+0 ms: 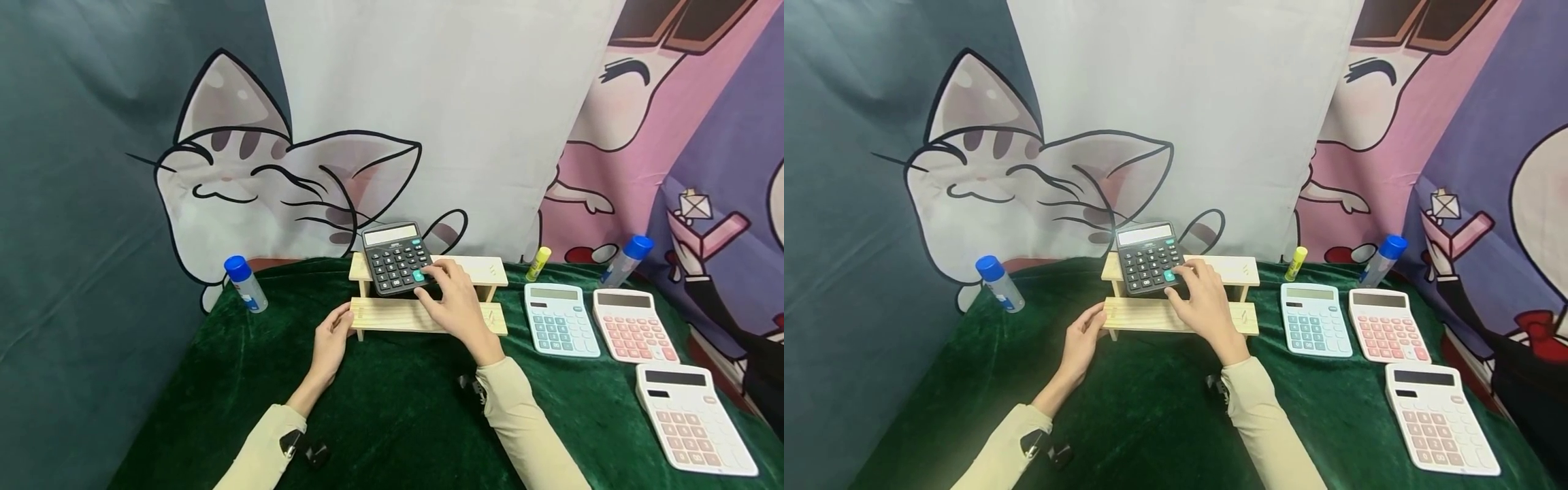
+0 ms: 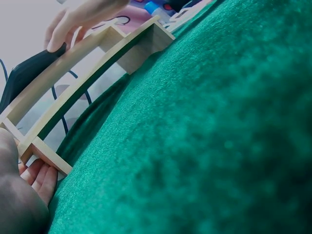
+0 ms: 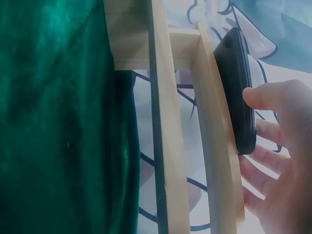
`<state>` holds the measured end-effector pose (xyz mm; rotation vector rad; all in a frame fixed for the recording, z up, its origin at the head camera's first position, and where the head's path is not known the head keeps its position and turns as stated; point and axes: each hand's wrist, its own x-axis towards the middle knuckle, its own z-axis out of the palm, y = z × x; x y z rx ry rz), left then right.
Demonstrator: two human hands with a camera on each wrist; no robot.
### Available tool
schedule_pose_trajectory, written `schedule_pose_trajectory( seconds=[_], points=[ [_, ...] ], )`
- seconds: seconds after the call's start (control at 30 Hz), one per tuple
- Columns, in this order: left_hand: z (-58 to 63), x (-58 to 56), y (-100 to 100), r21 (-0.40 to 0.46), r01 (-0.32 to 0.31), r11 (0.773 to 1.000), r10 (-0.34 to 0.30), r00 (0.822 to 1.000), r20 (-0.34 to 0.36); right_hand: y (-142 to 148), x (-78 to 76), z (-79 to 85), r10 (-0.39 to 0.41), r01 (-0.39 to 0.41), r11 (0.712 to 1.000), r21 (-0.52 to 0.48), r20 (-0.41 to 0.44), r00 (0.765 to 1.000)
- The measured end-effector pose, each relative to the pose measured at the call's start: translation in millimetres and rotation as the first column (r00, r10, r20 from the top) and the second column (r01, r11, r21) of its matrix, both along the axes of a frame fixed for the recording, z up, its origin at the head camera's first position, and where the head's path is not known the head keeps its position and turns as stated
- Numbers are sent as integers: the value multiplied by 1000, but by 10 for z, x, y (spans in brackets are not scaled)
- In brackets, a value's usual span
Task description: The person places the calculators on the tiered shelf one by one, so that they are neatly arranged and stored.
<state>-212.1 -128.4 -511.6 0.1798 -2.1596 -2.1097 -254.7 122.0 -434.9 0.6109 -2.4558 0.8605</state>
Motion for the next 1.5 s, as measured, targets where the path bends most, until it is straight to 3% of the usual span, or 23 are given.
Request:
schedule_pose_trajectory(
  seconds=[0.47, 0.67, 1.5],
  points=[
    [67, 23, -3, 10, 21, 1000, -22, 1000, 21, -198, 72, -80, 12, -10, 1000, 16, -104, 994],
    [0, 28, -2, 1, 17, 1000, -17, 999, -31, -198, 70, -82, 12, -10, 1000, 21, -91, 996],
    [-7, 22, 16, 2, 5, 1000, -5, 999, -42, -138, 89, -41, 21, -22, 1000, -5, -103, 994]
  ],
)
